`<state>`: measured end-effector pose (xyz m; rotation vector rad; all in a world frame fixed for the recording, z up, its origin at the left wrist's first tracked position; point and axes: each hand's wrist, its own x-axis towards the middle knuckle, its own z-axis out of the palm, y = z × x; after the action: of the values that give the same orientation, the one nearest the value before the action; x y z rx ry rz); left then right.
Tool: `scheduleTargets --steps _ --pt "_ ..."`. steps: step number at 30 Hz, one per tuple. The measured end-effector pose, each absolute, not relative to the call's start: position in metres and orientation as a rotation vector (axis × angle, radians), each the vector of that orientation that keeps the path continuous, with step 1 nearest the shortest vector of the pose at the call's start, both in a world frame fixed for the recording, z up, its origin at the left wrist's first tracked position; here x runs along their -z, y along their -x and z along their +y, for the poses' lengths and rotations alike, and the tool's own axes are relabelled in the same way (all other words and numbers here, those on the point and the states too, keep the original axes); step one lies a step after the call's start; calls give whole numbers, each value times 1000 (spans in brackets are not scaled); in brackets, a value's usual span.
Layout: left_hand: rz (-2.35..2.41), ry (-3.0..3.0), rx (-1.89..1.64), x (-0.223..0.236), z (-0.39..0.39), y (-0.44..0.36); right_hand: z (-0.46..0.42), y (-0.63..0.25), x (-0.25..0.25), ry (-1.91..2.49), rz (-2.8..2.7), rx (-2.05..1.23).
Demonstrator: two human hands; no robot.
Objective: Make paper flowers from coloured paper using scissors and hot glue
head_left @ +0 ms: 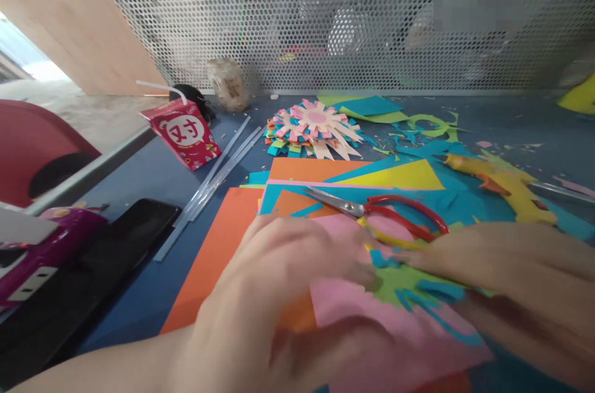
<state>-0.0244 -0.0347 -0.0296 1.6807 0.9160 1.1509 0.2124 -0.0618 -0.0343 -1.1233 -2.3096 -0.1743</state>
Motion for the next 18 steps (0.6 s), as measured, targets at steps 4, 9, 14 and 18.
scheduleTargets --steps 4,9,14,18 --pt "850 -1780 -1134 27 -30 20 -48 -202 34 1144 -2327 -242" --pt "797 -1523 -1013 23 -30 16 -47 -197 39 1210 -2338 -462" --pt "781 -1439 -1018 21 -28 12 -47 -198 39 1199 -2334 -626" --pt "746 -1392 -971 21 -28 12 -46 -196 38 1169 -2305 -670"
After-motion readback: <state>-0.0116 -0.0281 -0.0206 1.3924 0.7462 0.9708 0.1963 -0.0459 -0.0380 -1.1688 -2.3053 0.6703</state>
